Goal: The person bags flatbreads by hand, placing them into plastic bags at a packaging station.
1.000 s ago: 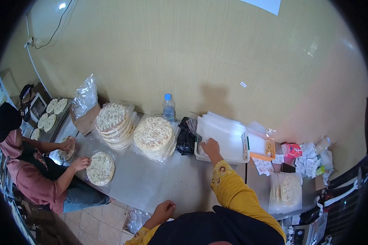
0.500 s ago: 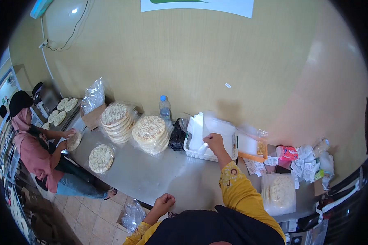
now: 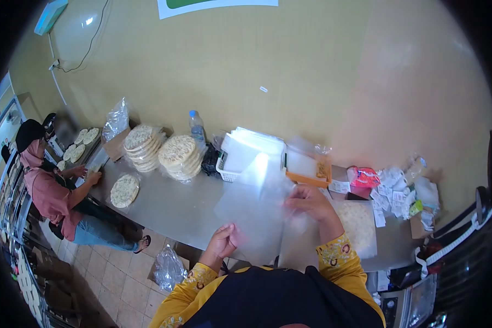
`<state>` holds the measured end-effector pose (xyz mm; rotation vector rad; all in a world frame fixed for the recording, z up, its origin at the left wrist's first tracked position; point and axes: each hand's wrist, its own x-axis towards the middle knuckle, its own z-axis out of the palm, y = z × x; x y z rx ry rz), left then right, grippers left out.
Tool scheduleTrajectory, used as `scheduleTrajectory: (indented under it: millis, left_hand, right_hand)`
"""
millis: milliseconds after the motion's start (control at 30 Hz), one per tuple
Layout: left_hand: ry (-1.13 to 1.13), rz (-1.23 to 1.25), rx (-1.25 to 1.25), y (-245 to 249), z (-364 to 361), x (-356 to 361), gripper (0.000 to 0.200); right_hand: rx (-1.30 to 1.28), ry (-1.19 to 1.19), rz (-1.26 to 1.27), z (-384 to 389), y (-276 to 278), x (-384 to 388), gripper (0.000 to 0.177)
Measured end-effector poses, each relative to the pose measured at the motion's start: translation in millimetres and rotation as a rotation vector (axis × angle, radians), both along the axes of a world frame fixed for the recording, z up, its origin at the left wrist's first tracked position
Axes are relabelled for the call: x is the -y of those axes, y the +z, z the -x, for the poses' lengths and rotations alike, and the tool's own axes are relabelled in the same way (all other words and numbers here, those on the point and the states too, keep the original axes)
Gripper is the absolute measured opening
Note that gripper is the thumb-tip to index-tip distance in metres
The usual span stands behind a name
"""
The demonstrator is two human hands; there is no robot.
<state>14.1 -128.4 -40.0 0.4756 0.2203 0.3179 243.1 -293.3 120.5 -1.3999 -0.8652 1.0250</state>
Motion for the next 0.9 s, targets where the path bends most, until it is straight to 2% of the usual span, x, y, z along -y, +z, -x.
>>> scheduleTrajectory:
  millis: [67, 133, 200, 267, 333, 367, 433, 500, 600, 700, 800, 900]
  left_hand:
    - [0.034, -0.006, -0.029, -16, 9, 1, 0.019]
    - [0.093, -0.141, -0.212, 0, 13, 11, 0.012]
    - [0.169, -0.263, -0.33, 10, 11, 15, 0.007]
    - [0.261, -0.378, -0.376, 14, 9, 14, 0.006]
    - [0.333, -0.73, -0.455, 31, 10, 11, 0.012]
    - [0.362, -0.907, -0.492, 42, 10, 11, 0.016]
    - [0.274, -1.021, -0.626, 72, 13, 13, 0.022]
    - [0.222, -1.189, -0.693, 90, 14, 14, 0.026]
    - [0.184, -1.495, -0.707, 100, 20, 16, 0.03]
    - [0.102, -1.698, -0.726, 109, 31, 21, 0.036]
    - [0.002, -1.788, -0.746, 113, 47, 25, 0.039]
    - [0.013, -1.847, -0.765, 106, 67, 21, 0.036]
  right_hand:
    - [-0.047, -0.154, 0.064, -5, -12, 28, 0.017]
    - [-0.092, -0.247, 0.06, -11, -50, 46, 0.018]
    - [0.074, -0.343, 0.121, -15, -100, 56, 0.023]
    - [0.304, -0.456, 0.147, -7, -119, 55, 0.029]
    - [0.595, -0.595, 0.141, 15, -116, 47, 0.036]
    - [0.556, -0.524, 0.062, 25, -106, 42, 0.036]
    - [0.479, -0.388, -0.093, 42, -75, 29, 0.036]
    - [0.656, -0.224, -0.378, 57, -58, 11, 0.029]
    - [0.871, -0.018, -0.534, 83, -35, -14, 0.021]
    - [1.186, -0.007, -0.436, 107, -21, -32, 0.018]
    - [1.253, 0.087, -0.202, 119, -31, -51, 0.015]
    - [1.171, 0.35, 0.209, 132, -30, -71, 0.015]
